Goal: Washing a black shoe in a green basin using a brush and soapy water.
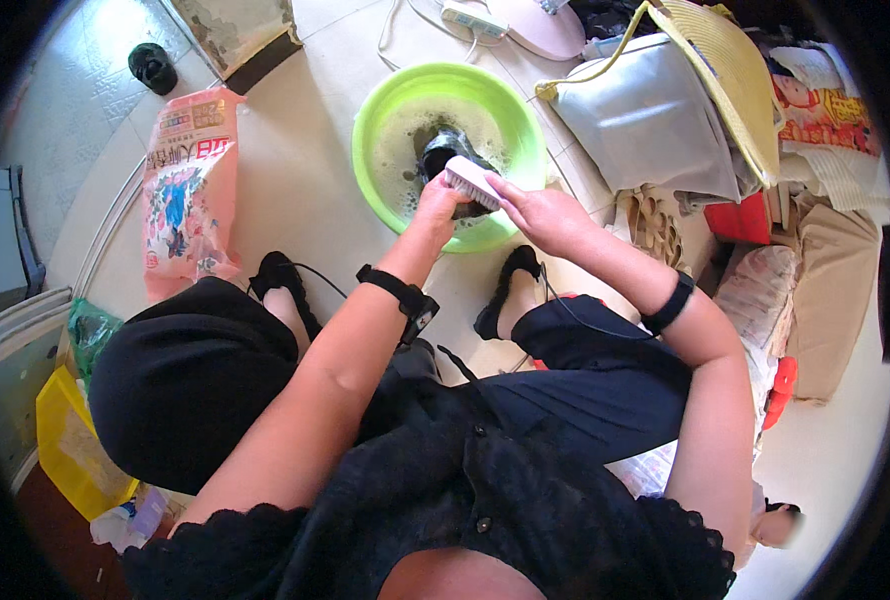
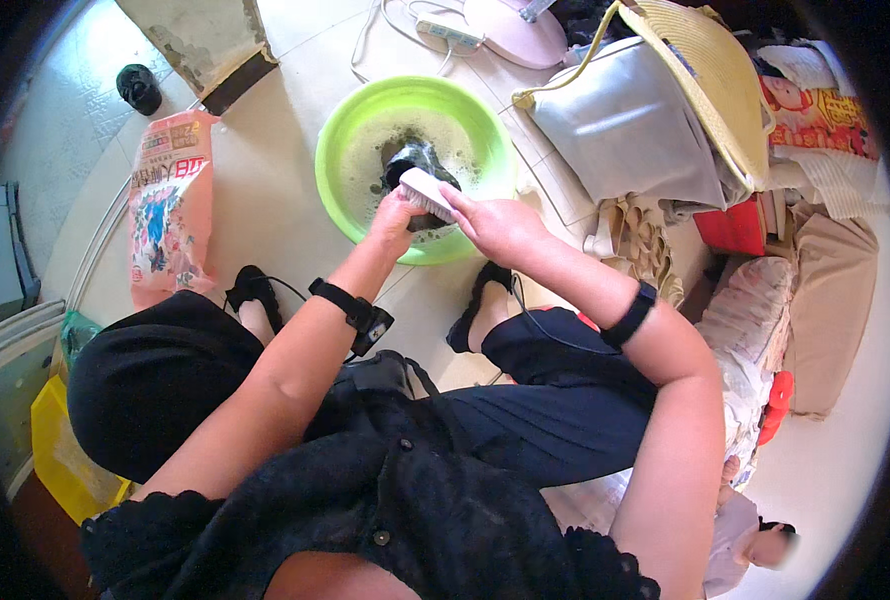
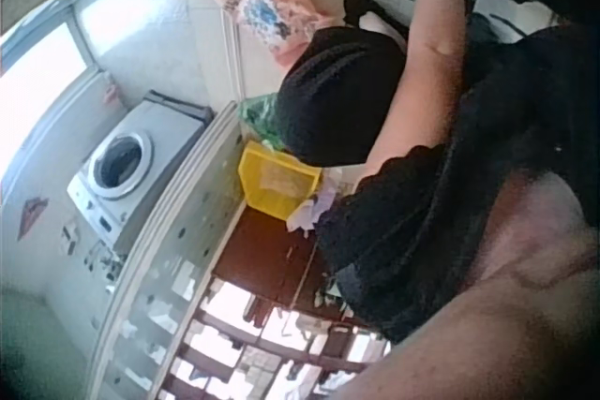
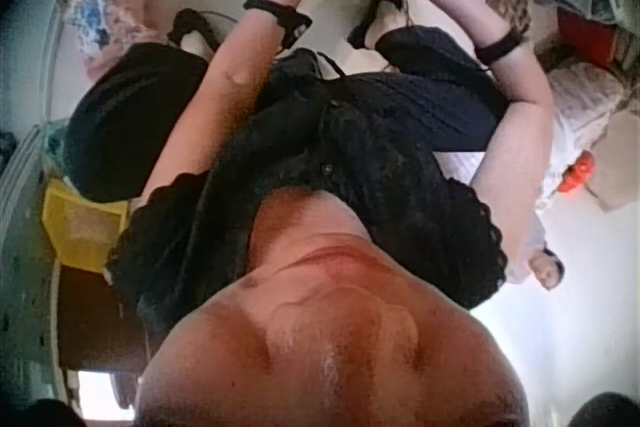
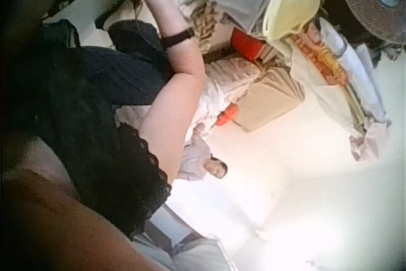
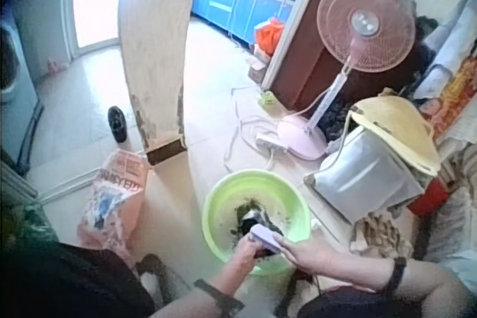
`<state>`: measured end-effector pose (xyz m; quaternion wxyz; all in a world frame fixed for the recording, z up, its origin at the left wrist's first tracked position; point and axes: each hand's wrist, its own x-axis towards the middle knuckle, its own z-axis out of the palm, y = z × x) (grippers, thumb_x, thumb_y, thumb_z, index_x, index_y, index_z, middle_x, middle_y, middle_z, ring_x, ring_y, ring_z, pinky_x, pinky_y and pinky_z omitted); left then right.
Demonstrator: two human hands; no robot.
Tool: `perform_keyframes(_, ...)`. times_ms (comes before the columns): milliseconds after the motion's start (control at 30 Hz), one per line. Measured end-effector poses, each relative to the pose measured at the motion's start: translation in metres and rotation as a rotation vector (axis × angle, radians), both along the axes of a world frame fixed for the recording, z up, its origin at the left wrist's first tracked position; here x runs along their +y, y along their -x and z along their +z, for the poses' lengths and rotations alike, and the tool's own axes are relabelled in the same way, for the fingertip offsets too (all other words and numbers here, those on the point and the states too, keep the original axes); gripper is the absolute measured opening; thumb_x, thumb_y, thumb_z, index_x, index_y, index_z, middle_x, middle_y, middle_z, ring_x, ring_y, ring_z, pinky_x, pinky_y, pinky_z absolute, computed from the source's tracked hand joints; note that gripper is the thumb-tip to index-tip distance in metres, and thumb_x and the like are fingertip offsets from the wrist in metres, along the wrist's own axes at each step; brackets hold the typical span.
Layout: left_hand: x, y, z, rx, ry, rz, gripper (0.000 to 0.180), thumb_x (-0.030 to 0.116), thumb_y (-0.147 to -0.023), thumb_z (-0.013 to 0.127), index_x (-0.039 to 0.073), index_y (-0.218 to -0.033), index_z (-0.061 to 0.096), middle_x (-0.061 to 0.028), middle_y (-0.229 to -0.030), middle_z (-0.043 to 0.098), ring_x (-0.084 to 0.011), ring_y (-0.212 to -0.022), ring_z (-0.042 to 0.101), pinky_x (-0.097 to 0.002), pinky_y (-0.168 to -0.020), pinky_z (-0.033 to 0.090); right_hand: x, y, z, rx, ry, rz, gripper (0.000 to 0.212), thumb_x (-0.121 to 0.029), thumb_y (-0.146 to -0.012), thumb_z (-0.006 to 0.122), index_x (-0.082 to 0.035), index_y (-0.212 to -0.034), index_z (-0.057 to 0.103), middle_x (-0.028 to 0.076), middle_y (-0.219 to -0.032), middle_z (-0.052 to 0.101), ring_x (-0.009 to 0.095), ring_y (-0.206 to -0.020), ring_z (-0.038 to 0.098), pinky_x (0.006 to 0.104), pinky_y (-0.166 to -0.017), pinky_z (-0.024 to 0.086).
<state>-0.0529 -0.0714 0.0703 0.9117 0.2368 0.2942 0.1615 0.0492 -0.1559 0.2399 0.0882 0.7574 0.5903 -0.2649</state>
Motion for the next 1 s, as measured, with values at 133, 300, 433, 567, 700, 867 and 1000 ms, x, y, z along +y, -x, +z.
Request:
perform_keyframes(133, -0.001, 0.009, -0.007, -0.030, 0.057, 0.049, 0.048, -0.015, -0.065, 0.052, 0.006, -0.108, 0.056, -0.0030, -0.098, 0.061, -0.0173, -0.092, 0.058, -0.0305, -0.083, 0.046, 0.027, -0.016, -0.047, -0.058, -0.059, 0.034, 0.043, -0.034, -0.092, 0.038, -0.020, -0.132, 0.041, 0.019, -0.092, 0.063, 0.036, -0.081, 0.062, 0.0459, -0.071, 0.049)
perform_keyframes(300, -0.030, 0.012, -0.014, 0.009, -0.019, 0.002, 0.062, -0.015, -0.063, 0.052, 0.004, -0.122, 0.052, -0.0021, -0.105, 0.060, -0.0152, -0.093, 0.057, -0.0286, -0.084, 0.045, 0.055, -0.036, -0.128, -0.151, 0.018, -0.077, 0.044, -0.032, -0.092, 0.037, -0.014, -0.132, 0.040, 0.022, -0.093, 0.062, 0.038, -0.081, 0.061, 0.0472, -0.073, 0.048)
perform_keyframes(433, -0.024, 0.014, -0.014, 0.101, 0.084, 0.010, 0.066, -0.016, -0.061, 0.053, 0.003, -0.124, 0.051, -0.0031, -0.104, 0.060, -0.0153, -0.094, 0.055, -0.0278, -0.084, 0.044, 0.042, -0.029, -0.113, 0.010, 0.064, -0.180, 0.047, -0.031, -0.092, 0.036, -0.010, -0.135, 0.034, 0.027, -0.097, 0.060, 0.039, -0.085, 0.060, 0.0462, -0.076, 0.047)
perform_keyframes(567, -0.029, 0.010, -0.007, 0.135, 0.115, 0.045, 0.067, -0.016, -0.065, 0.051, 0.003, -0.129, 0.044, -0.0068, -0.108, 0.057, -0.0197, -0.098, 0.056, -0.0312, -0.087, 0.045, 0.002, -0.009, -0.061, 0.028, -0.007, -0.097, 0.044, -0.027, -0.092, 0.033, -0.009, -0.131, 0.037, 0.024, -0.084, 0.062, 0.040, -0.075, 0.061, 0.0489, -0.069, 0.048)
perform_keyframes(700, -0.015, 0.009, -0.020, -0.041, 0.002, 0.042, 0.060, -0.015, -0.064, 0.049, 0.003, -0.121, 0.045, -0.0069, -0.107, 0.056, -0.0218, -0.102, 0.054, -0.0335, -0.090, 0.043, 0.003, 0.014, -0.014, -0.031, 0.045, -0.009, 0.046, -0.029, -0.092, 0.037, -0.011, -0.134, 0.035, 0.023, -0.082, 0.062, 0.038, -0.075, 0.062, 0.0484, -0.066, 0.048)
perform_keyframes(867, -0.003, 0.004, -0.003, -0.007, 0.000, 0.087, 0.064, -0.012, -0.062, 0.047, 0.006, -0.122, 0.041, -0.0087, -0.107, 0.054, -0.0235, -0.099, 0.055, -0.0340, -0.090, 0.044, 0.034, 0.007, -0.038, -0.093, 0.025, 0.010, 0.045, -0.031, -0.092, 0.038, -0.015, -0.134, 0.036, 0.021, -0.083, 0.063, 0.037, -0.075, 0.062, 0.0477, -0.064, 0.049)
perform_keyframes(1000, -0.014, 0.000, -0.001, -0.010, -0.030, 0.045, 0.067, -0.005, -0.058, 0.047, 0.006, -0.124, 0.042, -0.0088, -0.104, 0.055, -0.0226, -0.096, 0.054, -0.0309, -0.084, 0.044, 0.061, -0.031, -0.110, -0.162, -0.008, -0.038, 0.045, -0.032, -0.091, 0.038, -0.016, -0.134, 0.036, 0.020, -0.085, 0.064, 0.037, -0.076, 0.062, 0.0474, -0.067, 0.049)
